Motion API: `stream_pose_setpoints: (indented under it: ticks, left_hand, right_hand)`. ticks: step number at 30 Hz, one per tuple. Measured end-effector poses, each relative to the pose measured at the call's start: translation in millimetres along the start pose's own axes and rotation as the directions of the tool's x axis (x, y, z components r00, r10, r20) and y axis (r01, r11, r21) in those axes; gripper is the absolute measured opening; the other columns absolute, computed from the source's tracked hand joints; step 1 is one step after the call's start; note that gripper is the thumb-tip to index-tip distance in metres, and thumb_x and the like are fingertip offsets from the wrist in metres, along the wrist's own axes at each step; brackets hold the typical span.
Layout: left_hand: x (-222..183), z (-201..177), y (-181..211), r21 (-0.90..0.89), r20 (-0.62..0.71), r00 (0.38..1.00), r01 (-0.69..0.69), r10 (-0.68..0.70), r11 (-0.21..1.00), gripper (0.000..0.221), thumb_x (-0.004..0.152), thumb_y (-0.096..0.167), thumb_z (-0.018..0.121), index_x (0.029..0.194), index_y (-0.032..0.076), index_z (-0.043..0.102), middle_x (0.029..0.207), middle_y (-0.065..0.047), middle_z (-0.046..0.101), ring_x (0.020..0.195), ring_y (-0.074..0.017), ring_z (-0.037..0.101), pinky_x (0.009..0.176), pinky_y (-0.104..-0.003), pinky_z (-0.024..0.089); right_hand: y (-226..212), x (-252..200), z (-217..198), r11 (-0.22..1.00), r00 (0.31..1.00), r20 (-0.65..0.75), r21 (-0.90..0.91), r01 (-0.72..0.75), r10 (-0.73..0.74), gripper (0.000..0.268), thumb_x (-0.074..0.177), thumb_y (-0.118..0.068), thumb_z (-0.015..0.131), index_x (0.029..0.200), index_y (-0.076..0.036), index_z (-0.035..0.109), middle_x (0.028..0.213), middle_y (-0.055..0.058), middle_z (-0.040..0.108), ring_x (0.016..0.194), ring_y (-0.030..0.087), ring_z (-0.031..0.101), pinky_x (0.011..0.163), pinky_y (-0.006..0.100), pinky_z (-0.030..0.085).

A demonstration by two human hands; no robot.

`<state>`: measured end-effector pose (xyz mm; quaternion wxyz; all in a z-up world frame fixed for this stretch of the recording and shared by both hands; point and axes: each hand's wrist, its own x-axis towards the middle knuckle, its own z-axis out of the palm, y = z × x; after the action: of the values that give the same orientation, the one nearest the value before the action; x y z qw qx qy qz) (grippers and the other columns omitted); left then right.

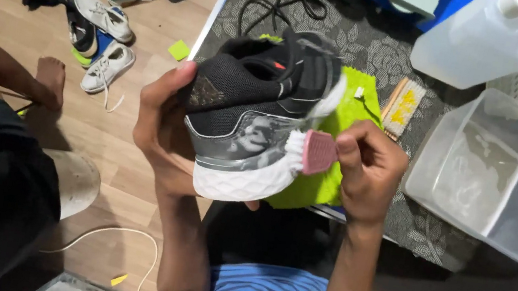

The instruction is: Cleaning and brushing the upper part of a black sneaker using a brush and cleaning solution.

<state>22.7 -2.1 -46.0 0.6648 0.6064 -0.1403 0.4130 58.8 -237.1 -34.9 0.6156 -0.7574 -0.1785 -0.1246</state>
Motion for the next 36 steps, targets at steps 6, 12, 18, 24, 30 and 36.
stream_pose_setpoints:
  ticks: [6,12,18,24,30,36]
  left_hand:
    - [8.2,16.3,-10.6,-0.163,0.017,0.995,0.098,-0.096,0.982,0.123,0.057,0.048,0.1,0.152,-0.002,0.039,0.14,-0.011,0.059,0.131,-0.0182,0.057,0.125,-0.039,0.044]
    - [7.6,-0.8,-19.1,-0.355,-0.051,0.965,0.222,-0.256,0.908,0.1,0.082,0.058,0.068,0.151,-0.009,0.04,0.131,-0.011,0.061,0.124,-0.0139,0.061,0.119,-0.029,0.048]
    - [6.2,3.6,-23.5,-0.505,-0.102,0.953,0.197,-0.286,0.84,0.074,0.097,0.055,0.042,0.136,-0.008,0.043,0.113,-0.013,0.061,0.103,-0.0149,0.063,0.103,-0.03,0.051]
    - [7.9,6.7,-24.4,-0.532,-0.131,0.945,0.188,-0.299,0.826,0.065,0.096,0.049,0.043,0.131,-0.006,0.041,0.112,-0.017,0.065,0.098,-0.0156,0.067,0.095,-0.028,0.054]
    - [8.2,16.0,-24.2,-0.504,-0.145,0.946,0.181,-0.289,0.845,0.071,0.096,0.054,0.042,0.13,-0.007,0.043,0.108,-0.017,0.063,0.096,-0.0156,0.067,0.094,-0.026,0.053]
    - [8.1,17.9,-16.8,-0.354,-0.114,0.951,0.233,-0.288,0.906,0.077,0.092,0.061,0.042,0.125,-0.008,0.05,0.1,-0.016,0.062,0.088,-0.0149,0.067,0.086,-0.024,0.056]
  right_hand:
    - [42.2,12.5,5.3,0.996,0.996,-0.016,-0.01,-0.09,0.09,0.045,0.105,-0.033,0.065,0.068,-0.01,0.056,0.054,0.0,0.042,0.058,0.007,0.033,0.055,0.026,0.033]
    - [36.0,9.7,22.5,0.983,0.986,-0.007,-0.083,-0.165,0.165,0.05,0.106,-0.037,0.068,0.066,-0.009,0.057,0.053,0.003,0.042,0.055,0.009,0.035,0.056,0.027,0.03]
    - [11.5,3.4,42.2,0.98,0.998,-0.037,-0.19,-0.065,0.059,0.049,0.106,-0.03,0.068,0.064,-0.008,0.054,0.048,0.004,0.039,0.047,0.011,0.034,0.051,0.027,0.03]
    - [14.1,-3.1,49.1,0.984,0.999,-0.029,-0.176,0.008,-0.013,0.054,0.101,-0.044,0.068,0.061,-0.01,0.052,0.045,0.004,0.043,0.046,0.007,0.036,0.046,0.026,0.032]
    - [46.7,0.5,27.4,0.986,0.998,-0.053,-0.167,0.02,-0.03,0.054,0.1,-0.039,0.075,0.059,-0.012,0.053,0.042,0.001,0.039,0.043,0.007,0.033,0.044,0.025,0.03]
    - [-20.4,4.6,54.4,0.986,0.999,-0.014,-0.157,0.048,-0.051,0.045,0.091,-0.034,0.08,0.059,-0.01,0.059,0.042,0.002,0.037,0.042,0.008,0.034,0.041,0.026,0.031]
